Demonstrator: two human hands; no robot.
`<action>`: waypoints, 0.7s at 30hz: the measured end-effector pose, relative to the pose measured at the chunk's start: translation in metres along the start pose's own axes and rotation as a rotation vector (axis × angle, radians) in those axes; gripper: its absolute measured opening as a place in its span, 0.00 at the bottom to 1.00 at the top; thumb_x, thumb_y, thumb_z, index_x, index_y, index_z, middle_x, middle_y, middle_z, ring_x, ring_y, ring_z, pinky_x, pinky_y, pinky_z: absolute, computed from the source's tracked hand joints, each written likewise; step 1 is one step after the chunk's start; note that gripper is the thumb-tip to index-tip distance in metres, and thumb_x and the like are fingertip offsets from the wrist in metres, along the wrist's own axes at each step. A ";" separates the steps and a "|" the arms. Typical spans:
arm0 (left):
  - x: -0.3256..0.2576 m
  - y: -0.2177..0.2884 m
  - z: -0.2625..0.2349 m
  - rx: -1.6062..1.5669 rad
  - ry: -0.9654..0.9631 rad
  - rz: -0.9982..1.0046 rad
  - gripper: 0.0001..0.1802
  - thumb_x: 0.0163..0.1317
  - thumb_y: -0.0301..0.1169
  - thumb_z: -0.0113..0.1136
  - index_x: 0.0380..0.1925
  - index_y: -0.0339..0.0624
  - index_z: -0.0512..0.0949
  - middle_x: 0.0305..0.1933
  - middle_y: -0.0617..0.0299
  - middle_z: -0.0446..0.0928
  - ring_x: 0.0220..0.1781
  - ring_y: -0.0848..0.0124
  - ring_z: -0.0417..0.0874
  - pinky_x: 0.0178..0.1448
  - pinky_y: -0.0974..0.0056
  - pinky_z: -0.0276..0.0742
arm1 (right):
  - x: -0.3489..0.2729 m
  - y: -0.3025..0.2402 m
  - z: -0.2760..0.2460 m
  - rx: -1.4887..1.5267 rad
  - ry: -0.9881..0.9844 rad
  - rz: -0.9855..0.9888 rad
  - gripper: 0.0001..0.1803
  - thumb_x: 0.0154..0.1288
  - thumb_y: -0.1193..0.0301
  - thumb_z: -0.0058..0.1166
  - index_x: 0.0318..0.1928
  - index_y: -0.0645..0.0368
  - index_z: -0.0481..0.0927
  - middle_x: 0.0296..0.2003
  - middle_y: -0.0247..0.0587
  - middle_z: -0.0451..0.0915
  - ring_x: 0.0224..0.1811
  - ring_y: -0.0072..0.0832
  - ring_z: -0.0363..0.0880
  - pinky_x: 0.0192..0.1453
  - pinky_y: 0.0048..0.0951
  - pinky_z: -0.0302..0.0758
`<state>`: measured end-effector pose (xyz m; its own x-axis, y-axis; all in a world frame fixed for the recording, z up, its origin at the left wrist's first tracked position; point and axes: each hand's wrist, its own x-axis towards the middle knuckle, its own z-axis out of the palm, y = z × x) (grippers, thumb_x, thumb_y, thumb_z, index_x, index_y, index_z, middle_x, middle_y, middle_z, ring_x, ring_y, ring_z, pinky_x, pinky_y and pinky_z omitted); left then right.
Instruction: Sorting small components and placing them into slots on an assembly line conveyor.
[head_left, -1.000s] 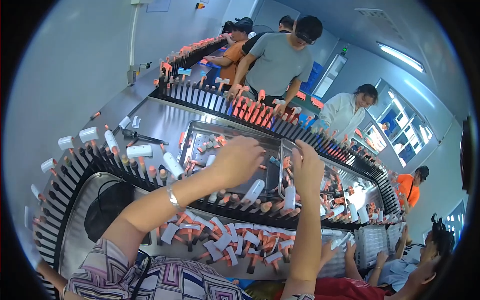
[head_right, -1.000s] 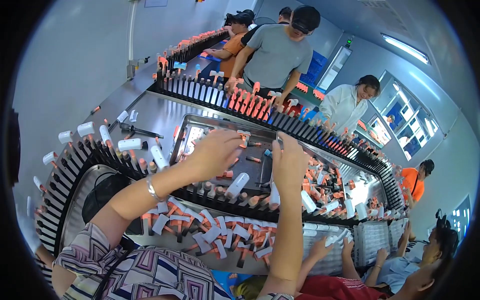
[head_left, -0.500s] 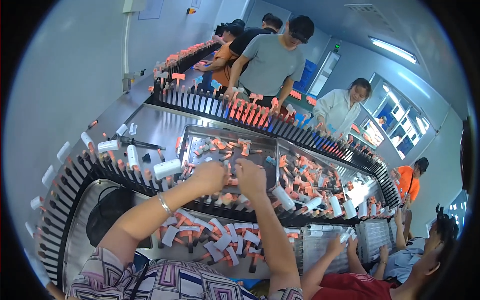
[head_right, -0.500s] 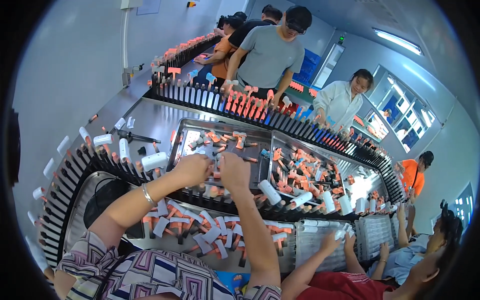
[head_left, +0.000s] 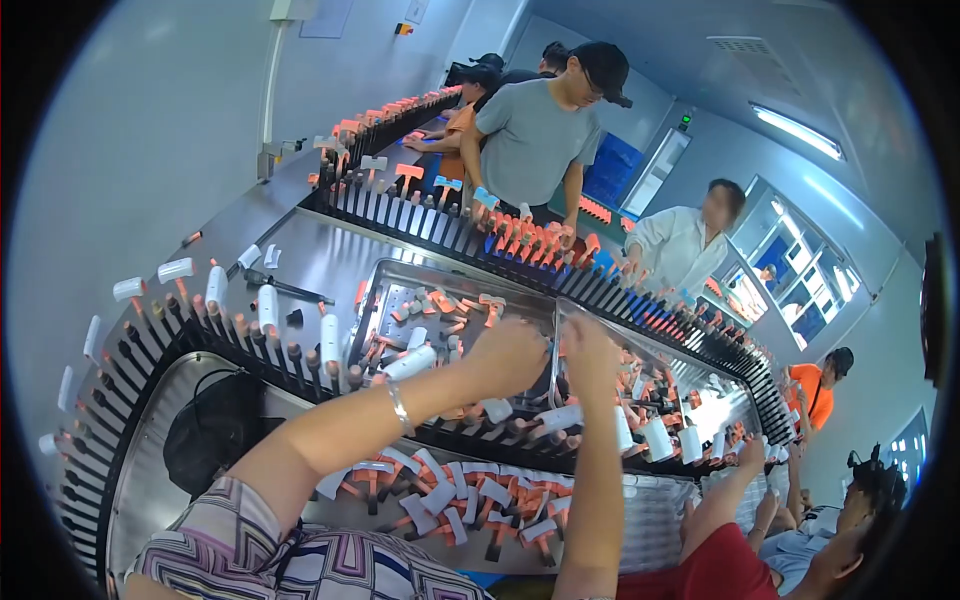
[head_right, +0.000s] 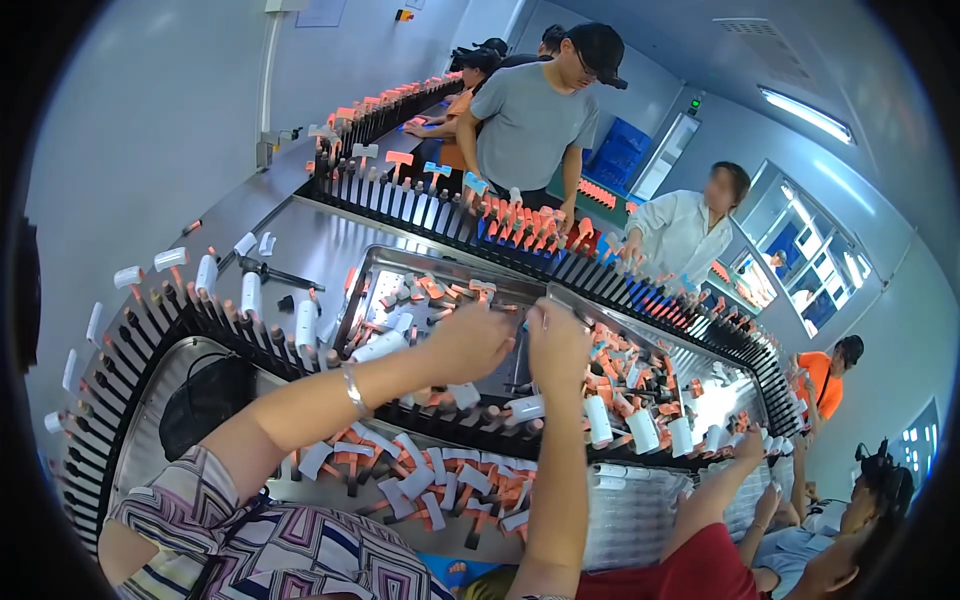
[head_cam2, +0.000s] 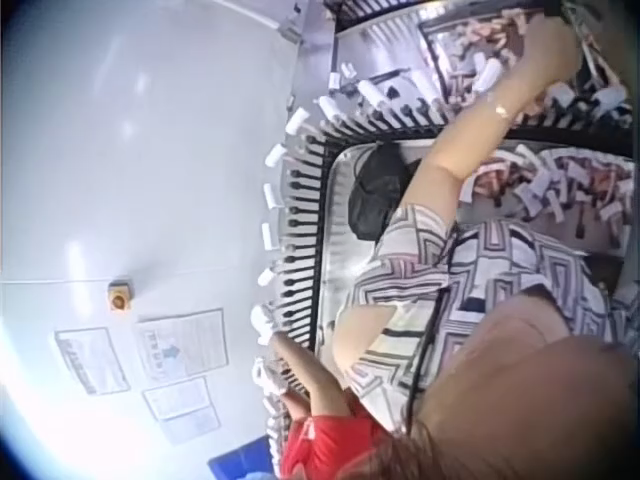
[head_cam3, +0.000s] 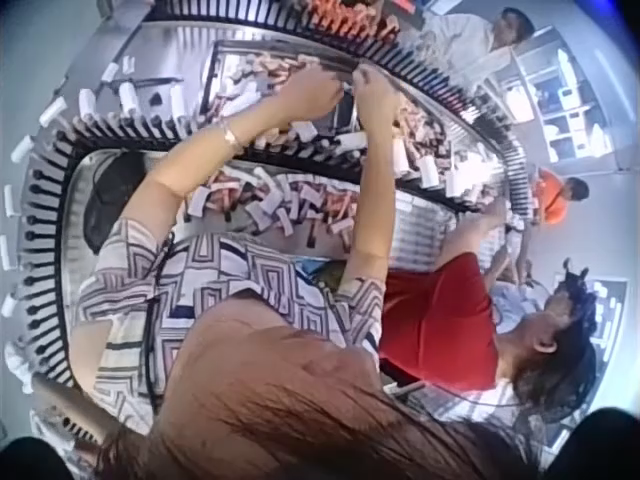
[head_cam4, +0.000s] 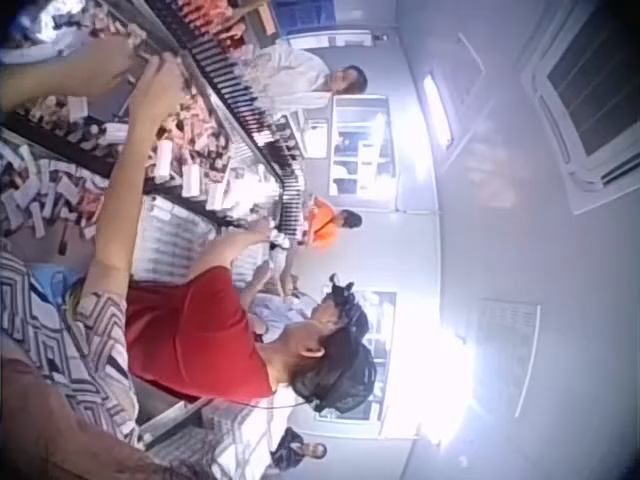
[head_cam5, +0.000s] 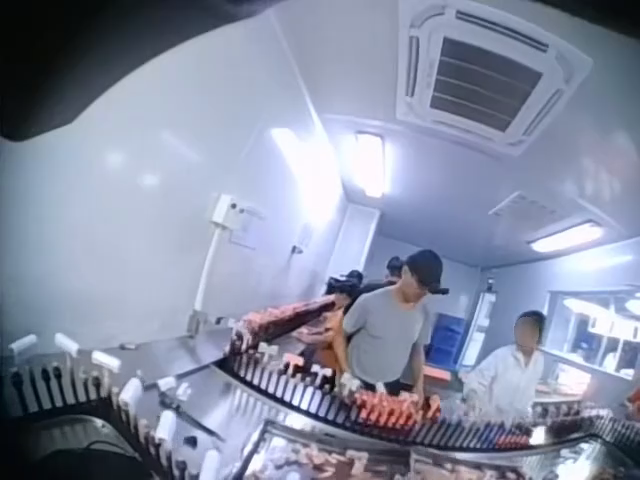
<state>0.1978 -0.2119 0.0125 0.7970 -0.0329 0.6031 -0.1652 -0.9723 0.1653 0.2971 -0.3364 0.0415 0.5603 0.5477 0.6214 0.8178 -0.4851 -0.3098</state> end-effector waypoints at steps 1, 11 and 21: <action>0.001 0.005 0.017 -0.058 -0.237 -0.122 0.15 0.60 0.36 0.49 0.27 0.38 0.81 0.29 0.54 0.81 0.33 0.54 0.82 0.42 0.51 0.76 | -0.023 0.023 0.024 -0.217 -0.142 -0.055 0.14 0.64 0.62 0.50 0.40 0.60 0.80 0.40 0.46 0.82 0.42 0.43 0.80 0.45 0.42 0.75; -0.032 -0.009 -0.023 0.065 -0.558 -0.417 0.24 0.66 0.47 0.40 0.31 0.46 0.83 0.34 0.51 0.82 0.38 0.53 0.84 0.42 0.50 0.79 | -0.033 -0.026 0.052 0.006 -0.308 0.016 0.13 0.63 0.61 0.50 0.43 0.52 0.80 0.40 0.43 0.82 0.41 0.45 0.80 0.45 0.42 0.75; -0.047 -0.022 -0.055 0.027 0.177 -0.156 0.11 0.60 0.33 0.54 0.37 0.37 0.78 0.40 0.53 0.78 0.43 0.56 0.80 0.48 0.55 0.76 | -0.010 -0.066 -0.013 0.210 0.027 -0.273 0.14 0.61 0.66 0.54 0.46 0.57 0.77 0.42 0.41 0.81 0.44 0.39 0.79 0.48 0.42 0.69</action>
<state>0.1317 -0.1758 0.0233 0.6970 0.1568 0.6997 -0.0306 -0.9684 0.2475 0.2362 -0.3188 0.0649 0.3159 0.6180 0.7199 0.9478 -0.1708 -0.2693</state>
